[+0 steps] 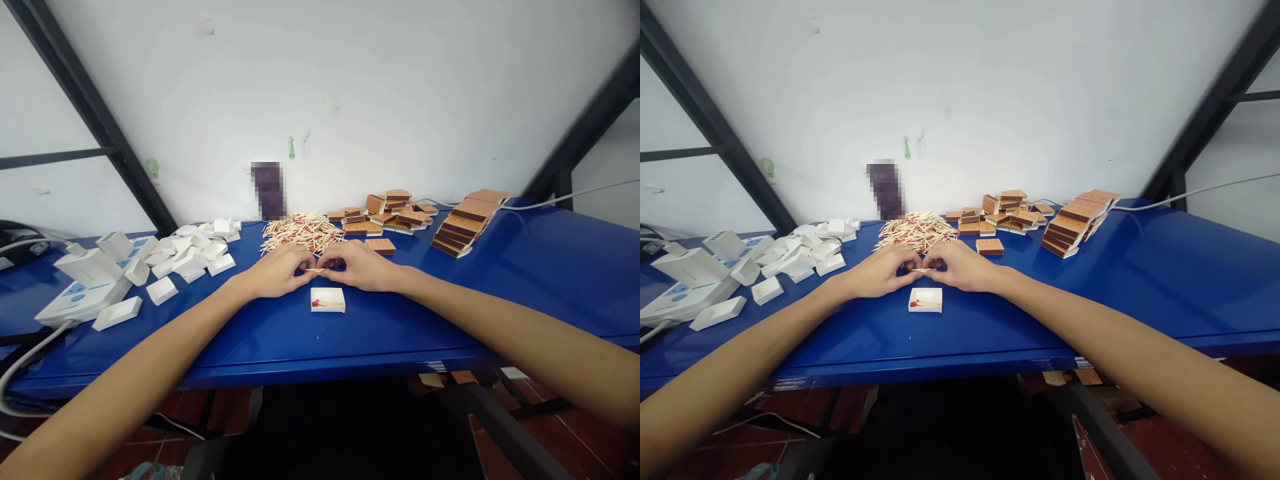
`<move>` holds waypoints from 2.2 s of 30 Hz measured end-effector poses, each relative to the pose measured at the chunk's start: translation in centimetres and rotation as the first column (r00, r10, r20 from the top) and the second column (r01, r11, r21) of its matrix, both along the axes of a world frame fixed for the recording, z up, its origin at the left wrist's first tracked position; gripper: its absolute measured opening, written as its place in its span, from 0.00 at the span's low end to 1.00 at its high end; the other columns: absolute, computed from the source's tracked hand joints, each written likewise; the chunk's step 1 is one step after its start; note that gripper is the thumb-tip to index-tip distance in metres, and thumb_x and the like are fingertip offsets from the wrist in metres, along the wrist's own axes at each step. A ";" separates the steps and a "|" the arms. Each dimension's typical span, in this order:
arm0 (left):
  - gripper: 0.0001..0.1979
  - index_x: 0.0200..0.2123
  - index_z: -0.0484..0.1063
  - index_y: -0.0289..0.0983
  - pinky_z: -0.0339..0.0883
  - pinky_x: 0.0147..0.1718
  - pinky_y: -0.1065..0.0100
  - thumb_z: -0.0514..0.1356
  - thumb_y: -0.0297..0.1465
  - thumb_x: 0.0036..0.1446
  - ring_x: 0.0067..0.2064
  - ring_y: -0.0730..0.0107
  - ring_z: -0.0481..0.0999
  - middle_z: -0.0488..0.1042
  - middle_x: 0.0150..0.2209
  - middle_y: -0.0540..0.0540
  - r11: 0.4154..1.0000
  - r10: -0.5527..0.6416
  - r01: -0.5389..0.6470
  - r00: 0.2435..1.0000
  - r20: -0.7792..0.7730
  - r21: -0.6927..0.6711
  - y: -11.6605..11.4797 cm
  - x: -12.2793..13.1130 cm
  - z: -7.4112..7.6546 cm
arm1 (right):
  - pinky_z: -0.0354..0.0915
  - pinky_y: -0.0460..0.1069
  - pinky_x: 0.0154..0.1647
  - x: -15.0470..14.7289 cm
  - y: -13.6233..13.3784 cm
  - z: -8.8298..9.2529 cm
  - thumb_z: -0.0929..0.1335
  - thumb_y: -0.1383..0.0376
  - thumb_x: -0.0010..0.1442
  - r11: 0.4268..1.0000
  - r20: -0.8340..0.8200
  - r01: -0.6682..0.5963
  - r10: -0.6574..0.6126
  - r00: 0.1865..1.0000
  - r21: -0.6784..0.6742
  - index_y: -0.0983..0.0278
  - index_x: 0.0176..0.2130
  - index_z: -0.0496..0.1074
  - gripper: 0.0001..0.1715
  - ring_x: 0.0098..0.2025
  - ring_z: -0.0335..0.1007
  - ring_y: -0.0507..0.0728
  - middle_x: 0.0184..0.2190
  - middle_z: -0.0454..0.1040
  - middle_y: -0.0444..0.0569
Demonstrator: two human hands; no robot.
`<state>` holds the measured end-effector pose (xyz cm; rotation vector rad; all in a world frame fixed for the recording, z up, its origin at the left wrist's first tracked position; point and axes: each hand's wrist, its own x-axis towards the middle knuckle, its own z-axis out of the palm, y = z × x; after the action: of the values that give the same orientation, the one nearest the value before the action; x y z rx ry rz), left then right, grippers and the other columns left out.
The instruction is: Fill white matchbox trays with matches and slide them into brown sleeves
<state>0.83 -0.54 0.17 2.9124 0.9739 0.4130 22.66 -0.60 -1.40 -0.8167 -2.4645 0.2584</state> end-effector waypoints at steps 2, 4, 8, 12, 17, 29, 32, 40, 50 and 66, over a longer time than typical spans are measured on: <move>0.11 0.34 0.69 0.37 0.61 0.35 0.66 0.53 0.37 0.63 0.35 0.66 0.70 0.72 0.32 0.47 1.000 -0.006 0.007 1.000 0.008 -0.013 0.0 0.0 -0.1 | 0.62 0.48 0.37 0.1 0.0 0.1 0.69 0.65 0.61 1.000 0.019 0.003 -0.003 1.000 -0.007 0.62 0.39 0.78 0.08 0.35 0.73 0.54 0.35 0.80 0.47; 0.10 0.35 0.68 0.37 0.60 0.35 0.66 0.53 0.37 0.63 0.35 0.67 0.70 0.71 0.32 0.48 1.000 -0.005 0.005 1.000 0.008 -0.014 0.0 0.0 -0.1 | 0.62 0.48 0.37 0.1 0.0 0.2 0.69 0.66 0.60 1.000 0.020 0.004 -0.004 1.000 -0.018 0.62 0.39 0.79 0.08 0.35 0.73 0.53 0.34 0.80 0.46; 0.09 0.34 0.66 0.37 0.60 0.35 0.65 0.53 0.36 0.62 0.35 0.66 0.69 0.71 0.33 0.47 1.000 0.027 -0.027 1.000 -0.011 0.000 -0.2 0.2 -0.1 | 0.63 0.48 0.36 0.0 -0.1 0.1 0.68 0.69 0.59 1.000 -0.037 -0.006 0.005 0.999 -0.027 0.63 0.37 0.79 0.08 0.34 0.73 0.53 0.33 0.80 0.46; 0.10 0.33 0.65 0.37 0.61 0.35 0.65 0.52 0.37 0.63 0.34 0.65 0.69 0.71 0.33 0.46 0.999 0.034 -0.033 0.998 -0.049 0.016 -0.3 0.4 0.0 | 0.64 0.47 0.36 -0.2 -0.1 -0.2 0.69 0.70 0.58 1.000 -0.087 -0.009 0.007 0.996 -0.020 0.64 0.36 0.78 0.07 0.33 0.73 0.53 0.32 0.80 0.47; 0.12 0.32 0.63 0.37 0.60 0.33 0.64 0.49 0.37 0.65 0.33 0.65 0.68 0.70 0.31 0.45 0.999 0.034 -0.032 0.997 -0.074 0.019 -0.3 0.5 0.0 | 0.64 0.47 0.35 -0.2 -0.1 -0.2 0.69 0.70 0.57 1.000 -0.068 0.004 -0.004 0.998 0.000 0.64 0.36 0.78 0.08 0.33 0.73 0.53 0.32 0.80 0.47; 0.10 0.34 0.64 0.36 0.60 0.34 0.65 0.49 0.35 0.65 0.35 0.64 0.70 0.72 0.34 0.44 0.999 0.043 -0.043 0.994 -0.096 -0.004 -0.4 0.5 0.2 | 0.62 0.46 0.33 -0.6 -0.2 -0.4 0.69 0.73 0.53 0.998 -0.121 -0.007 0.000 0.993 -0.061 0.65 0.37 0.78 0.11 0.31 0.71 0.51 0.31 0.79 0.46; 0.10 0.35 0.65 0.36 0.60 0.34 0.65 0.51 0.35 0.65 0.33 0.65 0.70 0.72 0.34 0.44 0.999 0.051 -0.050 0.992 -0.114 0.009 -0.4 0.5 0.4 | 0.62 0.46 0.33 -0.7 -0.2 -0.5 0.69 0.74 0.52 0.998 -0.133 -0.006 -0.002 0.991 -0.056 0.65 0.36 0.78 0.11 0.30 0.70 0.51 0.30 0.79 0.46; 0.12 0.38 0.66 0.35 0.63 0.37 0.63 0.47 0.34 0.67 0.36 0.62 0.71 0.73 0.36 0.42 1.000 0.023 -0.024 0.980 -0.196 -0.002 -0.3 0.6 0.4 | 0.61 0.45 0.31 -0.8 -0.2 -0.4 0.68 0.74 0.51 0.999 -0.114 0.000 -0.004 0.993 -0.035 0.66 0.35 0.78 0.11 0.29 0.69 0.51 0.29 0.78 0.45; 0.13 0.42 0.66 0.34 0.63 0.39 0.63 0.46 0.35 0.68 0.37 0.64 0.69 0.72 0.37 0.42 0.998 -0.048 0.045 0.995 -0.093 -0.038 -2.2 0.6 2.2 | 0.63 0.46 0.32 0.3 -1.6 2.0 0.69 0.70 0.54 0.996 -0.136 -0.080 0.074 0.988 -0.036 0.64 0.37 0.78 0.10 0.31 0.70 0.51 0.30 0.78 0.45; 0.13 0.41 0.72 0.36 0.62 0.42 0.62 0.56 0.40 0.62 0.41 0.62 0.67 0.67 0.38 0.45 0.978 -0.171 0.161 0.983 -0.069 -0.129 -3.8 0.8 1.9 | 0.65 0.46 0.32 1.1 -3.7 3.5 0.70 0.65 0.57 0.958 0.095 -0.202 0.225 0.970 -0.205 0.64 0.37 0.79 0.08 0.30 0.72 0.51 0.30 0.79 0.46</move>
<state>1.68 -4.29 2.07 2.8879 0.7268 0.2211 23.74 -4.34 2.09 -0.6569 -2.6723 0.5513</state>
